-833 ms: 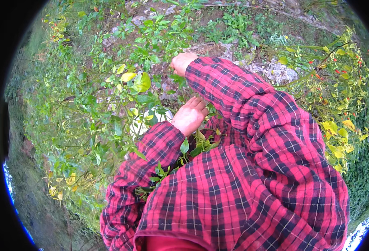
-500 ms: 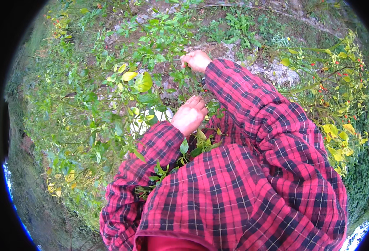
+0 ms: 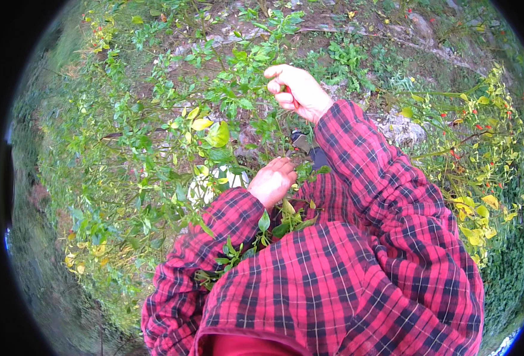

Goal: The person picks small red chilies from a bush by hand and places them into a white bowl on the ground. They move between several nearby plants, selecting and collecting chilies throughout the clip.

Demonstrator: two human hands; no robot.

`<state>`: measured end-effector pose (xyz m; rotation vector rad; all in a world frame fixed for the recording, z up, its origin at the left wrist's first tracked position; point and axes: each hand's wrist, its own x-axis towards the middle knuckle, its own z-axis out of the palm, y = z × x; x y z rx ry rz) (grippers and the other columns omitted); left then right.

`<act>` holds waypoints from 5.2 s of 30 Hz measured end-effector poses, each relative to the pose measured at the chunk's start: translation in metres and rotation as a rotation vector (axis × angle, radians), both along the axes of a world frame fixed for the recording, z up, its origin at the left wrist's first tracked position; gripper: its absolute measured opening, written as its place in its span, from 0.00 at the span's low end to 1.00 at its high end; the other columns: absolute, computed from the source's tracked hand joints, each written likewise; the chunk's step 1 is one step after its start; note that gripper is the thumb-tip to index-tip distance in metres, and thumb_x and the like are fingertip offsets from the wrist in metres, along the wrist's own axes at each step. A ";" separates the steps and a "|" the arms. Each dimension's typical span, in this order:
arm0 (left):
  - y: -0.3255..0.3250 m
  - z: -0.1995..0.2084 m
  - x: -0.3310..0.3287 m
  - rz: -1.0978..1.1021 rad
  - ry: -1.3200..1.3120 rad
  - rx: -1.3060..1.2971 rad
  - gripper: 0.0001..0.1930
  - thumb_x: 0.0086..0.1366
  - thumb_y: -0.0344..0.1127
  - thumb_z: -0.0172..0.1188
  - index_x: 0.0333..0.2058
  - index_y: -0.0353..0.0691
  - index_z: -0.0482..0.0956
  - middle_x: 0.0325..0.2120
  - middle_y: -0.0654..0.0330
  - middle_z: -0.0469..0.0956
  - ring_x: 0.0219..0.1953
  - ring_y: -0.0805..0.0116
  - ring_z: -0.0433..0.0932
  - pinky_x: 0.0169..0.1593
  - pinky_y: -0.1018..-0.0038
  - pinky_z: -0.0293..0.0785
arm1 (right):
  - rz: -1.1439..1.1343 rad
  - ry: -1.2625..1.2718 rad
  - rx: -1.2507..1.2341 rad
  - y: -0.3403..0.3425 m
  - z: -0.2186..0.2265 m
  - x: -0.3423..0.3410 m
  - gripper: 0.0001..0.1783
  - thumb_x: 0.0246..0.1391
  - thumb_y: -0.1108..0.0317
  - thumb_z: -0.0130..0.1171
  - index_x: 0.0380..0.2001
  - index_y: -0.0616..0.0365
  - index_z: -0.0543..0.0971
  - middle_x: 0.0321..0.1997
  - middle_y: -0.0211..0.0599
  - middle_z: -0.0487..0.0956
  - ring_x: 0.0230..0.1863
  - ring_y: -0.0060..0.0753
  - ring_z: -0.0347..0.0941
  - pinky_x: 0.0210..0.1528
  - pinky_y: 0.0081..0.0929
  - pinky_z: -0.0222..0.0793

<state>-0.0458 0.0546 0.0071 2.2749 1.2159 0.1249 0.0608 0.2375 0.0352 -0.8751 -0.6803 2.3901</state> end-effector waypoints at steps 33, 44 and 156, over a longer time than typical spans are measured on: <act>-0.003 -0.031 -0.038 1.187 -0.853 -0.692 0.14 0.59 0.45 0.53 0.31 0.40 0.77 0.26 0.69 0.79 0.27 0.79 0.67 0.39 0.84 0.62 | 0.130 -0.639 1.484 -0.059 -0.011 -0.006 0.13 0.50 0.63 0.48 0.41 0.47 0.72 0.29 0.39 0.76 0.27 0.38 0.73 0.28 0.34 0.70; -0.010 -0.047 -0.034 1.146 -0.798 -0.594 0.15 0.61 0.45 0.50 0.33 0.40 0.77 0.27 0.65 0.79 0.29 0.80 0.70 0.37 0.80 0.66 | 0.681 -0.897 1.696 -0.056 -0.021 -0.033 0.06 0.45 0.66 0.49 0.29 0.52 0.71 0.27 0.38 0.72 0.29 0.39 0.73 0.26 0.33 0.69; 0.037 -0.011 -0.012 0.392 -0.119 0.129 0.04 0.50 0.31 0.53 0.26 0.39 0.75 0.31 0.58 0.75 0.46 0.56 0.69 0.51 0.63 0.63 | -0.143 0.304 -0.073 0.058 0.022 0.059 0.12 0.57 0.59 0.39 0.27 0.54 0.66 0.26 0.34 0.69 0.11 0.13 0.52 0.09 0.11 0.47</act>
